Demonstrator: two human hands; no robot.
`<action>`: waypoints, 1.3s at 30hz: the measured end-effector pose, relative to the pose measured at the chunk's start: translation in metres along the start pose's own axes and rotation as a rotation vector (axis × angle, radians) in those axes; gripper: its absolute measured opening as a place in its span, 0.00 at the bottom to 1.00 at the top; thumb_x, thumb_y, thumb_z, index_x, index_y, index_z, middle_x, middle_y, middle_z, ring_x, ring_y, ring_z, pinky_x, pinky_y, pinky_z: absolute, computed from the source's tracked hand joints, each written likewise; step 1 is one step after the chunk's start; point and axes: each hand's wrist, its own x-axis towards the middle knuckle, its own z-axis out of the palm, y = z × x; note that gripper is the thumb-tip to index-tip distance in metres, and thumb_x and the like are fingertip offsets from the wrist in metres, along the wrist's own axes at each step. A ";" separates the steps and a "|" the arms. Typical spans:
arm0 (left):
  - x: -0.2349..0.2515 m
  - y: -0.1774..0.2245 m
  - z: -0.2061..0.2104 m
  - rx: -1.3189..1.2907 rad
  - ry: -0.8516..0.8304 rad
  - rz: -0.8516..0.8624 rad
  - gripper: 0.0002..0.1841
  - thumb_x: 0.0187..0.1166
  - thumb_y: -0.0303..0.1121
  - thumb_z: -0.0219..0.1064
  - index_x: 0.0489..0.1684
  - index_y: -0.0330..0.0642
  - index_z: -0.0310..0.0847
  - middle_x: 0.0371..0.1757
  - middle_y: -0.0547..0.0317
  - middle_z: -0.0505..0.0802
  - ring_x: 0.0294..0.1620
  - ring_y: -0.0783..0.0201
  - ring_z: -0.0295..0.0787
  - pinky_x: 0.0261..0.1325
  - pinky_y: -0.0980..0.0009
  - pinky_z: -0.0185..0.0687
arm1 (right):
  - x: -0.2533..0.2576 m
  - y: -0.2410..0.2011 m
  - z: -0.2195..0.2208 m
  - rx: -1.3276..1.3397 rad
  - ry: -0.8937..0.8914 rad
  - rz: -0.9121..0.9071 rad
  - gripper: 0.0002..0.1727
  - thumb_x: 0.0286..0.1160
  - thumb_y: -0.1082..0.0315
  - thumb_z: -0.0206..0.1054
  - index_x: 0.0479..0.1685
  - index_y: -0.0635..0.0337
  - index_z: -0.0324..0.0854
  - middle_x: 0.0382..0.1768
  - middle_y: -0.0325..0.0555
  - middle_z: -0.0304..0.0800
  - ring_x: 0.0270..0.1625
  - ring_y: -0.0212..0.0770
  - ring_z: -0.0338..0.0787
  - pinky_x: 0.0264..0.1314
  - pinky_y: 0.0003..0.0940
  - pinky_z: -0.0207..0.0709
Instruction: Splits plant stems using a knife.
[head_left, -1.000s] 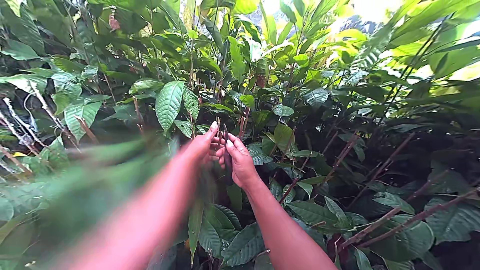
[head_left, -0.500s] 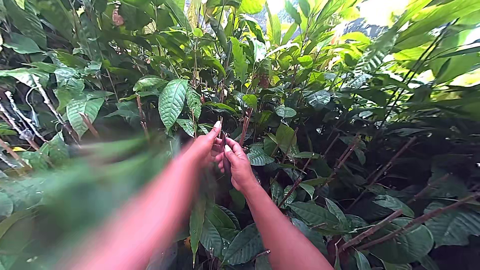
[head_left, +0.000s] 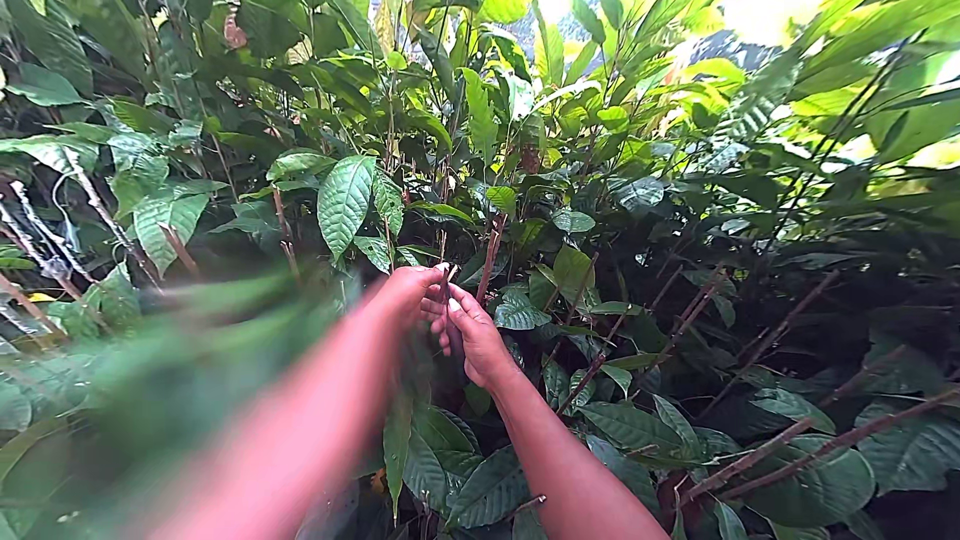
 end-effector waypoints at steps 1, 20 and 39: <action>0.001 -0.001 -0.001 0.003 -0.008 0.004 0.20 0.91 0.47 0.57 0.62 0.38 0.76 0.42 0.47 0.88 0.29 0.57 0.88 0.34 0.61 0.89 | 0.001 -0.001 0.001 0.007 0.019 -0.007 0.24 0.96 0.63 0.46 0.86 0.54 0.65 0.32 0.49 0.86 0.24 0.34 0.81 0.25 0.25 0.75; 0.094 -0.011 -0.065 0.160 0.183 0.099 0.37 0.92 0.62 0.29 0.66 0.44 0.80 0.54 0.54 0.91 0.49 0.58 0.87 0.52 0.57 0.80 | 0.003 0.025 0.007 0.108 -0.074 -0.012 0.25 0.96 0.64 0.43 0.87 0.54 0.63 0.37 0.48 0.87 0.31 0.35 0.85 0.36 0.27 0.80; 0.029 -0.027 -0.058 0.207 -0.225 0.129 0.29 0.93 0.54 0.47 0.54 0.34 0.84 0.50 0.52 0.92 0.46 0.60 0.93 0.54 0.61 0.91 | 0.024 0.040 0.003 0.061 -0.101 -0.087 0.21 0.95 0.62 0.45 0.82 0.52 0.65 0.33 0.47 0.88 0.27 0.34 0.85 0.31 0.26 0.80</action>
